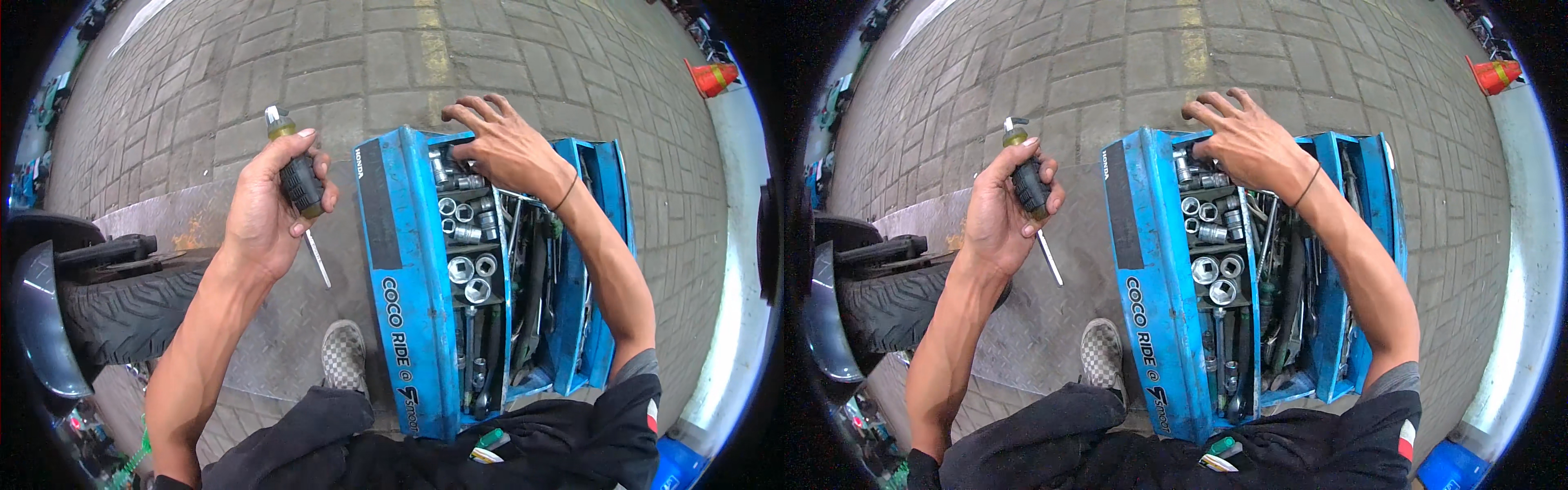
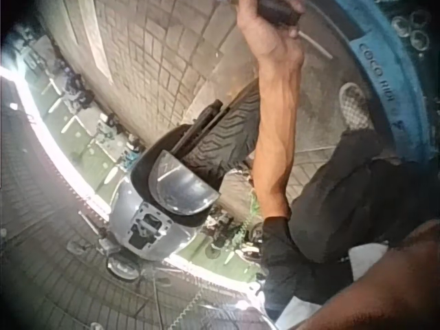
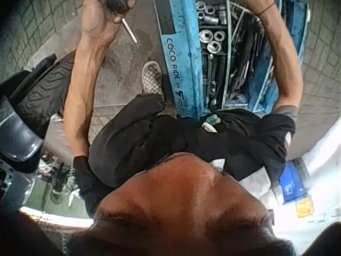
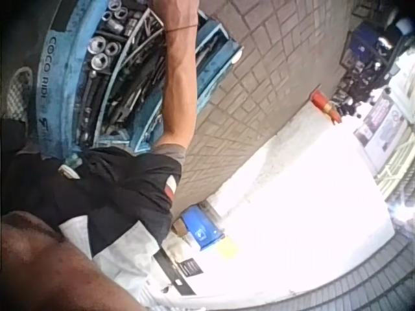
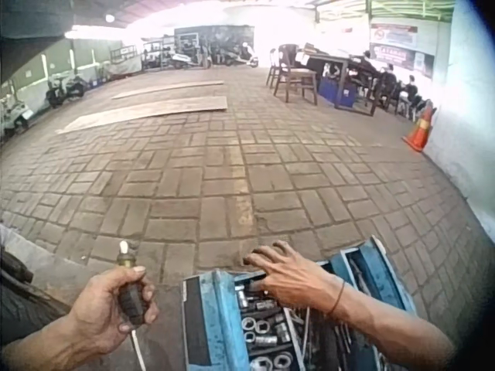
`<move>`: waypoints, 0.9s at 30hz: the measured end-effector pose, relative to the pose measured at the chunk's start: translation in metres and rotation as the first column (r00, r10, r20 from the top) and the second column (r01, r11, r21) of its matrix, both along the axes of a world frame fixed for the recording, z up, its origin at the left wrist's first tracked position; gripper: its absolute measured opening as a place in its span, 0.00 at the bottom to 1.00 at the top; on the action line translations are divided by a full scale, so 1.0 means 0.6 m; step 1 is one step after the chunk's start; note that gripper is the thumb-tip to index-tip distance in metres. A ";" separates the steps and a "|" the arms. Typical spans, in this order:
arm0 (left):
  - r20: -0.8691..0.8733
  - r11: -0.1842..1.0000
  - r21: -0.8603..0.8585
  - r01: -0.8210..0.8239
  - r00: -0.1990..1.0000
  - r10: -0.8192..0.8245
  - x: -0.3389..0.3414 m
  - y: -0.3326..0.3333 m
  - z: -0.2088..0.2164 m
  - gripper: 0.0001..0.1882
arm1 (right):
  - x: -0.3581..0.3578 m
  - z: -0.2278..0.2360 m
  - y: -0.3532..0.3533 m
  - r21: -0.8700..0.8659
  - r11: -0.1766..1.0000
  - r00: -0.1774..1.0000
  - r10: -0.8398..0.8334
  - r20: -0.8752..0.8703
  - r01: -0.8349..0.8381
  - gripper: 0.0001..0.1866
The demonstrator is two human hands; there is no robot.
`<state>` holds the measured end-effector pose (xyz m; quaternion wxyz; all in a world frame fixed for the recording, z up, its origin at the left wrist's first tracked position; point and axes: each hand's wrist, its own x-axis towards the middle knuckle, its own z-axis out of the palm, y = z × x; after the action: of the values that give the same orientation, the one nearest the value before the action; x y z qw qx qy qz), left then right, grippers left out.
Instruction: The person removes screws from the front fairing of a motorcycle using a screwdriver and then detaches the plastic panel by hand.
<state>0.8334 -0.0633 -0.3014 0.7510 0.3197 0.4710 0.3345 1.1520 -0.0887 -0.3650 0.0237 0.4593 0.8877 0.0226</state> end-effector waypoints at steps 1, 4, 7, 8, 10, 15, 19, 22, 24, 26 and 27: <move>-0.002 1.000 0.001 -0.004 1.000 0.004 -0.004 0.000 0.000 0.10 | -0.003 0.001 0.002 0.001 1.000 1.000 0.004 -0.002 -0.004 0.08; 0.018 1.000 0.015 -0.007 1.000 0.007 -0.014 -0.001 0.000 0.10 | -0.008 0.002 0.004 -0.041 0.998 0.999 0.038 0.038 -0.036 0.08; 0.009 1.000 0.008 -0.010 1.000 0.010 -0.019 -0.002 0.005 0.10 | -0.013 0.000 0.001 -0.090 0.993 0.990 0.087 0.114 -0.077 0.08; 0.013 1.000 0.021 -0.010 1.000 0.010 -0.020 -0.001 0.006 0.10 | -0.011 -0.006 -0.002 -0.090 0.993 0.985 0.088 0.147 -0.075 0.08; 0.018 0.999 0.036 -0.011 1.000 0.011 -0.024 -0.003 0.009 0.11 | -0.014 -0.007 -0.003 -0.088 0.993 0.979 0.090 0.182 -0.075 0.08; 0.024 0.999 0.048 -0.003 1.000 0.002 -0.031 -0.013 0.016 0.12 | -0.032 0.014 0.011 0.014 0.999 0.933 0.034 0.359 -0.041 0.06; 0.028 0.998 0.055 -0.001 1.000 0.000 -0.029 -0.026 0.023 0.12 | -0.002 0.074 0.007 -0.116 0.975 0.981 -0.193 -0.021 0.189 0.06; -0.029 0.992 0.093 0.089 0.996 -0.087 -0.020 -0.037 0.010 0.16 | -0.004 0.098 -0.018 -0.587 0.809 0.455 -0.532 -0.714 0.024 0.08; -0.023 0.983 0.103 0.151 0.989 -0.149 -0.006 -0.049 0.005 0.18 | -0.022 0.125 -0.040 -0.591 0.806 0.370 -0.536 -0.759 -0.044 0.08; -0.007 0.965 0.101 0.243 0.970 -0.243 0.016 -0.068 0.010 0.23 | -0.040 0.151 -0.058 -0.589 0.792 0.257 -0.543 -0.799 -0.160 0.08; -0.009 0.964 0.109 0.244 0.970 -0.245 0.026 -0.077 0.012 0.23 | -0.051 0.166 -0.067 -0.585 0.798 0.267 -0.538 -0.800 -0.145 0.10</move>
<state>0.8491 -0.1098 -0.2941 0.7692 0.4149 0.4072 0.2654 1.1217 -0.1290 -0.2654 -0.3713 0.4645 0.6180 -0.5142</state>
